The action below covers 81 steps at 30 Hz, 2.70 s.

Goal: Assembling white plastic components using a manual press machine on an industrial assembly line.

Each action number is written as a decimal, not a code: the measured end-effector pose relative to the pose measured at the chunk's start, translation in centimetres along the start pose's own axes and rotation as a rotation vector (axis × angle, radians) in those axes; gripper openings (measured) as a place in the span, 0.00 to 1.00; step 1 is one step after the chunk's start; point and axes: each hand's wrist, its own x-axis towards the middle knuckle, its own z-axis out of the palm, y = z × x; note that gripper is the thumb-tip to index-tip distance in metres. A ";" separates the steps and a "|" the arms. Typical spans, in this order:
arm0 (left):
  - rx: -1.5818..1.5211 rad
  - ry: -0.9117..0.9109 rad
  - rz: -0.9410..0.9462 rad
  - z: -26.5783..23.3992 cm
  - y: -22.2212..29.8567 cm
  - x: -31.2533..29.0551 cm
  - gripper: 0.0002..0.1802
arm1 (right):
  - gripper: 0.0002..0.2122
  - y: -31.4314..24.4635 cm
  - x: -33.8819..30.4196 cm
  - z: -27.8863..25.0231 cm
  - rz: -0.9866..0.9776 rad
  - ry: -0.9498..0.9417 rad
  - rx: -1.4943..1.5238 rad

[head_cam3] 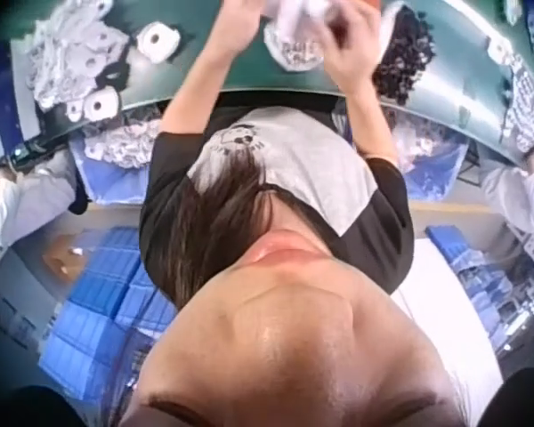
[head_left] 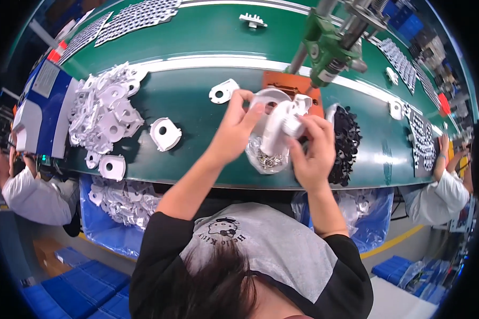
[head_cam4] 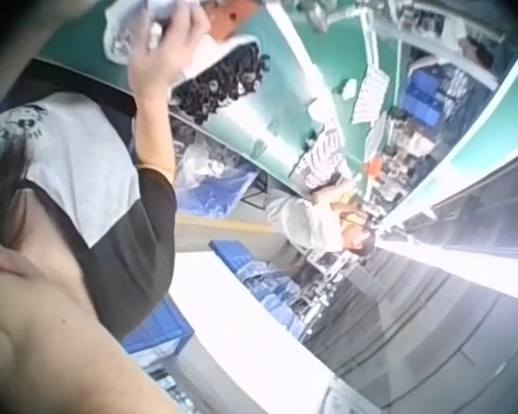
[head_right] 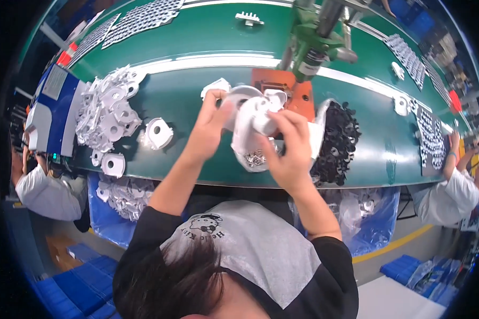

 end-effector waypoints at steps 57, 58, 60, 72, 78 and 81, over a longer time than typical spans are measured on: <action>1.120 -0.159 0.195 -1.5 -8.1 15.3 0.15 | 0.09 24.5 -5.5 -17.7 0.627 -0.053 -0.643; 1.107 -0.167 0.197 -0.2 -7.9 15.2 0.16 | 0.10 25.6 -6.0 -18.2 0.686 -0.047 -0.615; 1.040 -0.245 0.104 0.6 -6.9 15.5 0.14 | 0.10 26.6 -6.1 -18.8 0.784 -0.038 -0.565; 1.429 0.014 0.442 1.5 -9.2 11.0 0.18 | 0.10 25.9 -6.2 -20.3 0.855 0.233 -0.401; 1.400 0.143 0.379 2.5 -9.2 10.2 0.16 | 0.11 20.4 -1.6 -18.4 0.724 0.193 -0.162; 1.492 0.186 0.509 2.6 -9.0 9.7 0.12 | 0.13 16.4 1.7 -14.3 0.619 -0.026 0.095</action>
